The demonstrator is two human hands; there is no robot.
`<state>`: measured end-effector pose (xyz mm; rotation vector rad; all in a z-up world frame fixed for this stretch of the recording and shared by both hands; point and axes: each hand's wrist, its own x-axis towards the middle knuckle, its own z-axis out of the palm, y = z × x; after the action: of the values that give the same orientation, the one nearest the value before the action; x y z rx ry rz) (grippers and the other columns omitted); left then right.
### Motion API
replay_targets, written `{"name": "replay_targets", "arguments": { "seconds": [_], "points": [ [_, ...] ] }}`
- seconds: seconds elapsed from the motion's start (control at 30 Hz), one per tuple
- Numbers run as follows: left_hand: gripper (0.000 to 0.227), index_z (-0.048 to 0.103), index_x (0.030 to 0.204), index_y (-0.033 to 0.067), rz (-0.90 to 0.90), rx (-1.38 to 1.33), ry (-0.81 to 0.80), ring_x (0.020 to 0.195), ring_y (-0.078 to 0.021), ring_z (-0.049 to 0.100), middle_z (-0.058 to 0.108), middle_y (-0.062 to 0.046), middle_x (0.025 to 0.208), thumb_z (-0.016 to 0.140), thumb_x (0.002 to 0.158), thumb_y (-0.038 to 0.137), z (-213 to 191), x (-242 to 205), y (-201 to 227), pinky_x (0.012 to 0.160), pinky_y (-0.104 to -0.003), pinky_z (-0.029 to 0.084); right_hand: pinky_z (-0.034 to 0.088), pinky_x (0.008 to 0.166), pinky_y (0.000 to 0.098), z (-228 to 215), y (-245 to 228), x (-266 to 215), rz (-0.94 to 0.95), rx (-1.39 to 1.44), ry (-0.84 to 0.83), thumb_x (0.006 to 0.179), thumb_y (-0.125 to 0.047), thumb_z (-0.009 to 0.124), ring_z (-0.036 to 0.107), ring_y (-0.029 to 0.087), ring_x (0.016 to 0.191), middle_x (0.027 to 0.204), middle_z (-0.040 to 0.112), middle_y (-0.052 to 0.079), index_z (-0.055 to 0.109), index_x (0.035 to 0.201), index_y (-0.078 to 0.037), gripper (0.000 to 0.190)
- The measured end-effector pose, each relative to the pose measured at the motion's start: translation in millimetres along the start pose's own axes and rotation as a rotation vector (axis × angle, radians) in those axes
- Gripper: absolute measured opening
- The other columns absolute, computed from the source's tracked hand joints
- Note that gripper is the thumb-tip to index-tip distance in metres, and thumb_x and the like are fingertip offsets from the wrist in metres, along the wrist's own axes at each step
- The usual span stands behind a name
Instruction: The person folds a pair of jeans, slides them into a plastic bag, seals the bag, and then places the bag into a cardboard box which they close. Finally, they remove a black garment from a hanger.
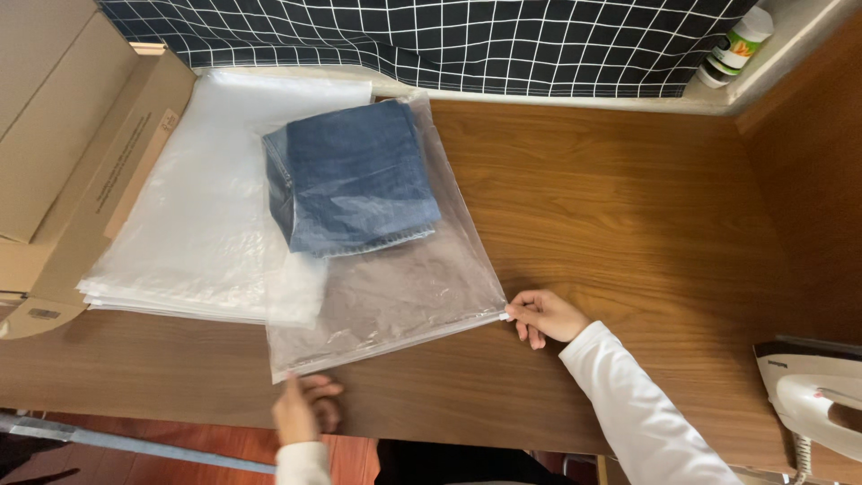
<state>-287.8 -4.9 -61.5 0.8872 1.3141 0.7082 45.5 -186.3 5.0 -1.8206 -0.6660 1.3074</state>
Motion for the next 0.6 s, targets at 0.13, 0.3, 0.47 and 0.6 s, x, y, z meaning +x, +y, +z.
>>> {"name": "replay_targets", "arguments": {
  "seconds": [0.13,0.3,0.47,0.6],
  "points": [
    [0.059,0.053,0.103,-0.0084,-0.232,-0.139,-0.261,0.052,-0.0389,0.059,0.064,-0.03,0.095,0.033,0.086,0.044,60.5,-35.3,-2.3,0.039,-0.037,0.046,0.039,0.032,0.0246,0.4,9.2,2.2,-0.044,0.073,-0.011,0.083,-0.026,0.056,0.053,0.018,0.037,0.054,0.058,0.01,0.055,0.078,-0.003,0.024],
    [0.039,0.055,0.115,0.0015,-0.439,0.066,-0.596,0.044,-0.0243,0.06,0.066,-0.02,0.099,0.056,0.082,0.022,149.0,-106.8,27.8,0.035,-0.025,0.047,0.041,0.034,0.022,1.6,22.0,5.1,-0.21,0.104,-0.036,0.088,-0.021,0.048,0.051,0.012,0.038,0.055,0.055,0.006,0.051,0.075,-0.004,0.022],
    [0.046,0.056,0.111,0.004,-0.319,0.068,-0.531,0.033,-0.0206,0.053,0.061,-0.014,0.077,0.064,0.078,0.035,209.4,-89.2,-27.7,0.025,-0.026,0.04,0.044,0.032,0.0217,-1.7,37.5,15.8,-0.234,0.141,-0.025,0.089,-0.018,0.046,0.052,0.014,0.037,0.057,0.055,0.009,0.052,0.08,0.0,0.02],
    [0.05,0.052,0.109,-0.0034,-0.315,-0.033,-0.466,0.037,-0.0263,0.059,0.064,-0.019,0.083,0.068,0.078,0.032,246.9,-74.2,-62.6,0.026,-0.032,0.051,0.048,0.031,0.0227,-4.2,46.4,20.9,-0.235,0.179,-0.014,0.089,-0.016,0.046,0.055,0.016,0.038,0.058,0.054,0.013,0.054,0.086,0.004,0.022]
  ]
}}
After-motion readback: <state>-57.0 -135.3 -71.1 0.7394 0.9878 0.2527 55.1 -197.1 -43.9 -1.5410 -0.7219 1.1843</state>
